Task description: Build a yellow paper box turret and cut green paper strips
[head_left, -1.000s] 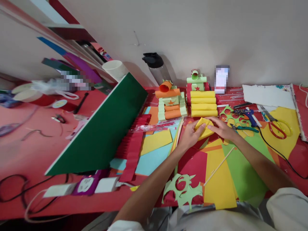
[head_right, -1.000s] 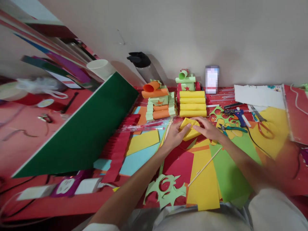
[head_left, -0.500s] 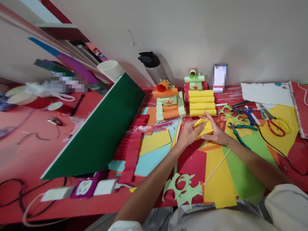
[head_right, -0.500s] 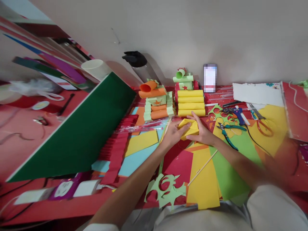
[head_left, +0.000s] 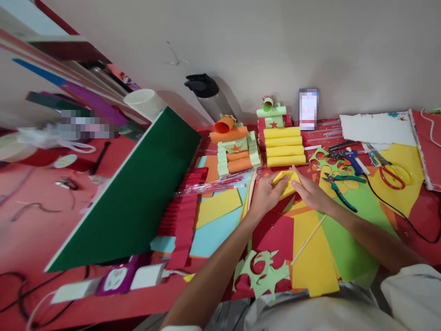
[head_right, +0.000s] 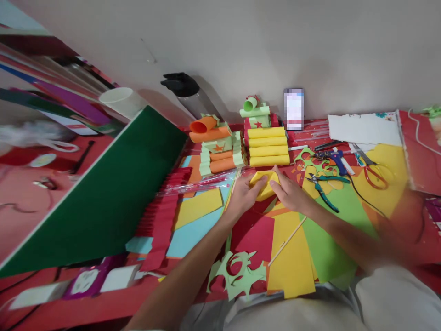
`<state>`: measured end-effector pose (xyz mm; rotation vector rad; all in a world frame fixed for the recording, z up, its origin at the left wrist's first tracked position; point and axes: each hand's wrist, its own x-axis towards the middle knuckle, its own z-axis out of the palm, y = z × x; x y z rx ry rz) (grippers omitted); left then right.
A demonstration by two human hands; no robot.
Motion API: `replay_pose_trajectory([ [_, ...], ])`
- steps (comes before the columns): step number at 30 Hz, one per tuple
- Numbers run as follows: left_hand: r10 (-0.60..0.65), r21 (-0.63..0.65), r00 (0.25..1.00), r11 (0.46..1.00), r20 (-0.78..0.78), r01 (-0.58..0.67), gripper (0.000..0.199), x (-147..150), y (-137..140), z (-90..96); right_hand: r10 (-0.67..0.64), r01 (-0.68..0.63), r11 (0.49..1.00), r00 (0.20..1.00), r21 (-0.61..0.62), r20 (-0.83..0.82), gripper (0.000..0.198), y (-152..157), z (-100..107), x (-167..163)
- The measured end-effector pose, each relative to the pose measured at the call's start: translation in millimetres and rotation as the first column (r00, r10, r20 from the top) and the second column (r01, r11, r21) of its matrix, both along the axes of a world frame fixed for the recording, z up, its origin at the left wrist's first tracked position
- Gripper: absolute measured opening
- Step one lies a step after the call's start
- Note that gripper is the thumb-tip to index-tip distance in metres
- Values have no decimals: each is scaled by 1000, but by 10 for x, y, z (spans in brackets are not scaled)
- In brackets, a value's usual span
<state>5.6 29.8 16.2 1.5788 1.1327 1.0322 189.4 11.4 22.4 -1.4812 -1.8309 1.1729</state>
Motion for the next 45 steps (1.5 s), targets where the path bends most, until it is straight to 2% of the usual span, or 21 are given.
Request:
replay_pose_trajectory([
  [3,26,-31,1000,999,18,-25,43,4,-12,-3,115,-135,990,933,38,340,51,35,316,59],
  [5,22,-70,999,997,44,-19,46,6,-8,0,127,-174,982,886,66,446,45,103,483,135],
  [8,-11,-75,999,997,39,14,45,10,4,12,127,-161,984,931,74,341,33,235,570,245],
  [10,-34,-48,999,998,10,34,43,11,11,22,183,-198,980,951,33,250,37,322,531,287],
  [14,-87,-47,996,995,7,87,40,-11,24,34,311,-305,951,933,-57,179,45,453,442,298],
  [19,-151,-60,988,987,-15,150,37,-64,32,49,416,-406,909,890,-92,186,41,542,499,321],
  [22,-180,-41,981,983,-67,178,33,-95,39,57,489,-477,866,871,-149,53,40,568,473,355],
  [24,-191,-48,978,981,-77,188,33,-117,48,53,457,-462,869,887,-176,-70,43,564,412,377],
  [26,-202,-79,977,977,-68,196,34,-142,55,37,340,-366,913,927,-182,-160,45,536,345,403],
  [28,-186,-110,981,978,-54,180,37,-167,52,6,237,-266,953,952,-147,-192,40,480,287,435],
  [30,-117,-138,993,984,-28,112,40,-189,37,-41,239,-256,963,953,-77,-186,30,393,233,458],
  [31,-60,-160,998,985,-3,58,42,-196,25,-69,272,-281,959,947,-36,-170,39,340,201,458],
  [33,77,-230,994,971,79,-57,45,-194,-3,-123,342,-340,940,933,44,-110,74,224,125,424],
  [35,202,-319,961,938,189,-135,48,-170,-29,-154,369,-363,922,929,134,-19,91,116,42,345],
  [37,285,-399,915,904,287,-156,51,-128,-50,-148,337,-339,912,940,232,51,88,37,-24,250],
  [40,339,-461,868,875,362,-150,54,-55,-72,-88,290,-308,888,951,341,105,78,-23,-61,152],
  [45,341,-437,860,886,379,-158,54,-6,-124,-43,279,-299,870,954,393,108,72,-56,-26,145],
])
